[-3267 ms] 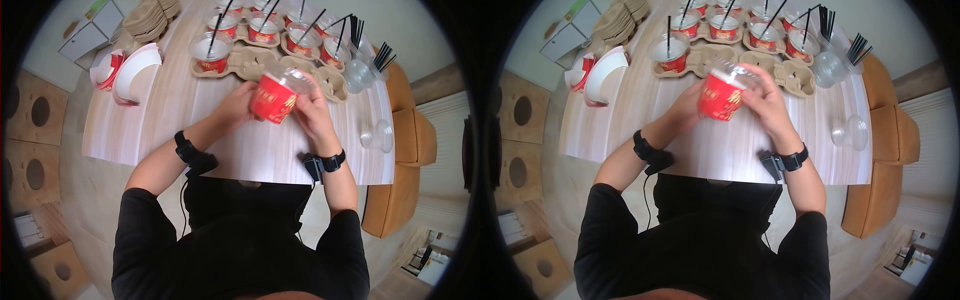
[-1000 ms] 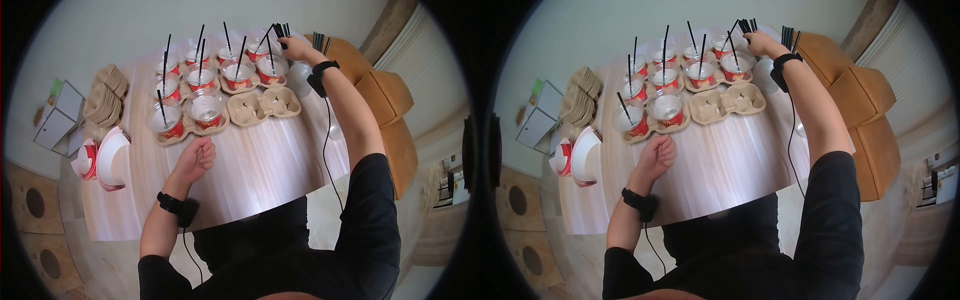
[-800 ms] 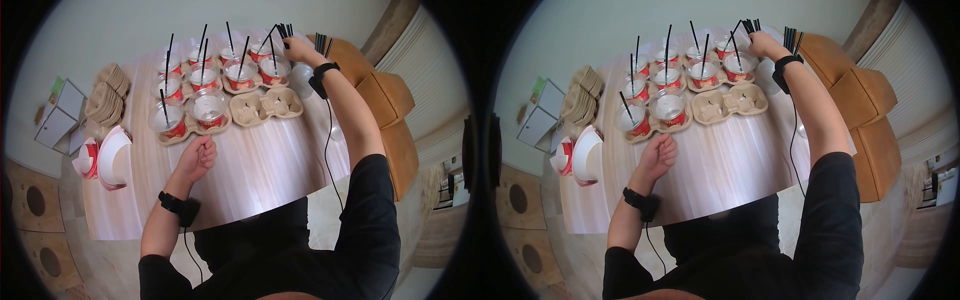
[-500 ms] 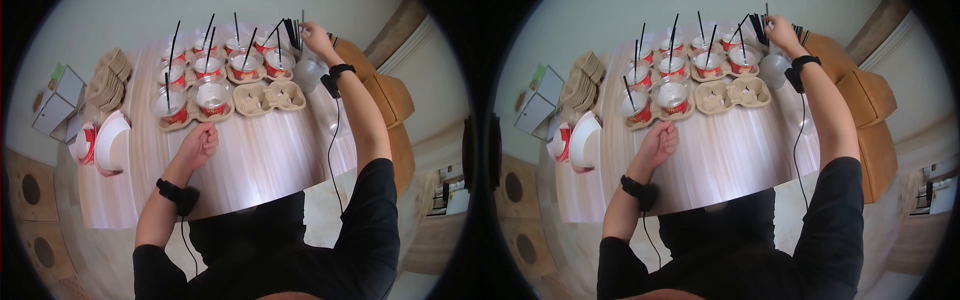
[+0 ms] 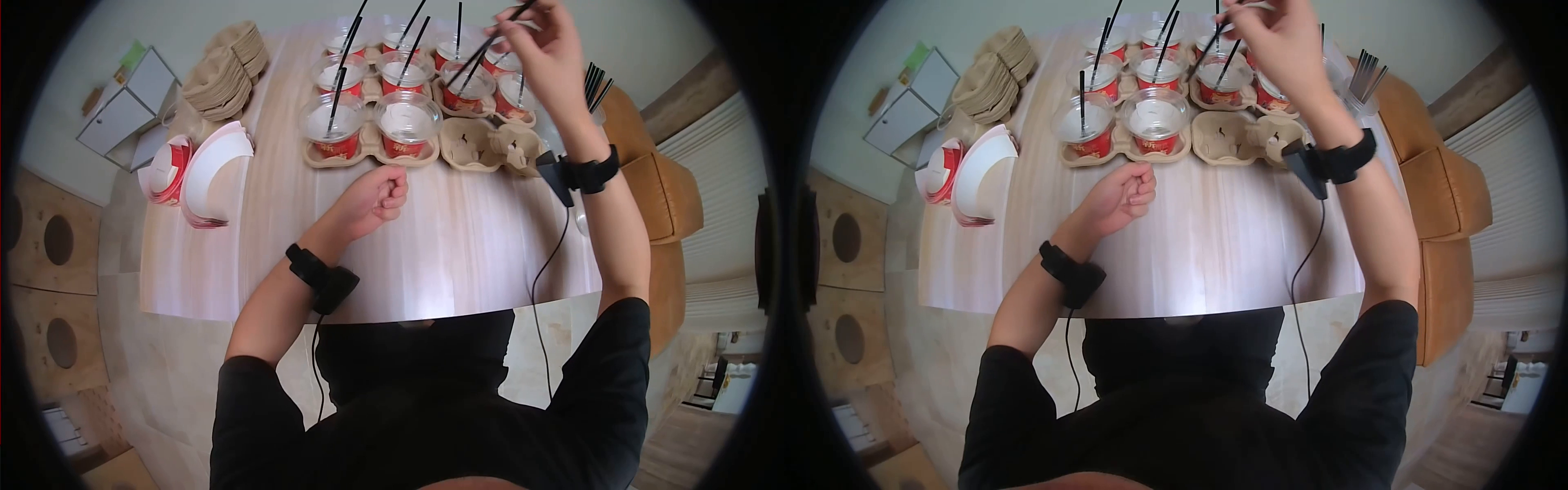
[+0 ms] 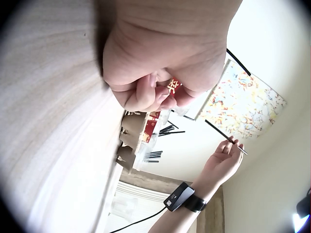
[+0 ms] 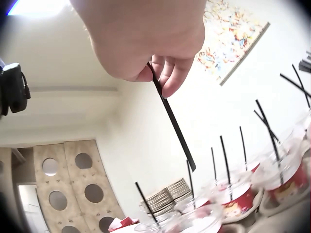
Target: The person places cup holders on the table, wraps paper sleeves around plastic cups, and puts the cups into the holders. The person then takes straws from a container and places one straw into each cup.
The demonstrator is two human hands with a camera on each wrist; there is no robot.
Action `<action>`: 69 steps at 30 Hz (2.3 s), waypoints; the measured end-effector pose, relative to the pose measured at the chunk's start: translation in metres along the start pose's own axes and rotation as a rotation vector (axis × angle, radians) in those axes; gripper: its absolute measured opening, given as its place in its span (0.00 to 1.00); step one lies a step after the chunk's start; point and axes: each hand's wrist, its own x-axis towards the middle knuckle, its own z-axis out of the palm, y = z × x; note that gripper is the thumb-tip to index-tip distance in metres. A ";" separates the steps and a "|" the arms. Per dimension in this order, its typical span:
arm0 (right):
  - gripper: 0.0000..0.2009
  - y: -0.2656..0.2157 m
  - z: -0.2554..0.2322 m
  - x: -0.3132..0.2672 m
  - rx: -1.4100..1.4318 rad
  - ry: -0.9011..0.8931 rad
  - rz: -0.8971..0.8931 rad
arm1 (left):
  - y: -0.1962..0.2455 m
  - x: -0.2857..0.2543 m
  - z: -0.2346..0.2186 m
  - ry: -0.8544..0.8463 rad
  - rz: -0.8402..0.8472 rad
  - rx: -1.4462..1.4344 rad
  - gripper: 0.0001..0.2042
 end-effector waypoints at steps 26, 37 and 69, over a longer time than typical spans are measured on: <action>0.16 0.067 0.053 -0.036 -0.558 -0.444 0.150 | -0.001 -0.001 0.007 0.057 -0.064 0.011 0.10; 0.13 -0.042 -0.093 -0.134 -0.864 -0.270 -0.015 | 0.001 -0.005 0.013 -0.035 0.031 -0.093 0.10; 0.04 -0.087 -0.184 -0.166 -1.307 0.171 -0.150 | -0.010 -0.002 0.012 -0.076 0.117 0.043 0.06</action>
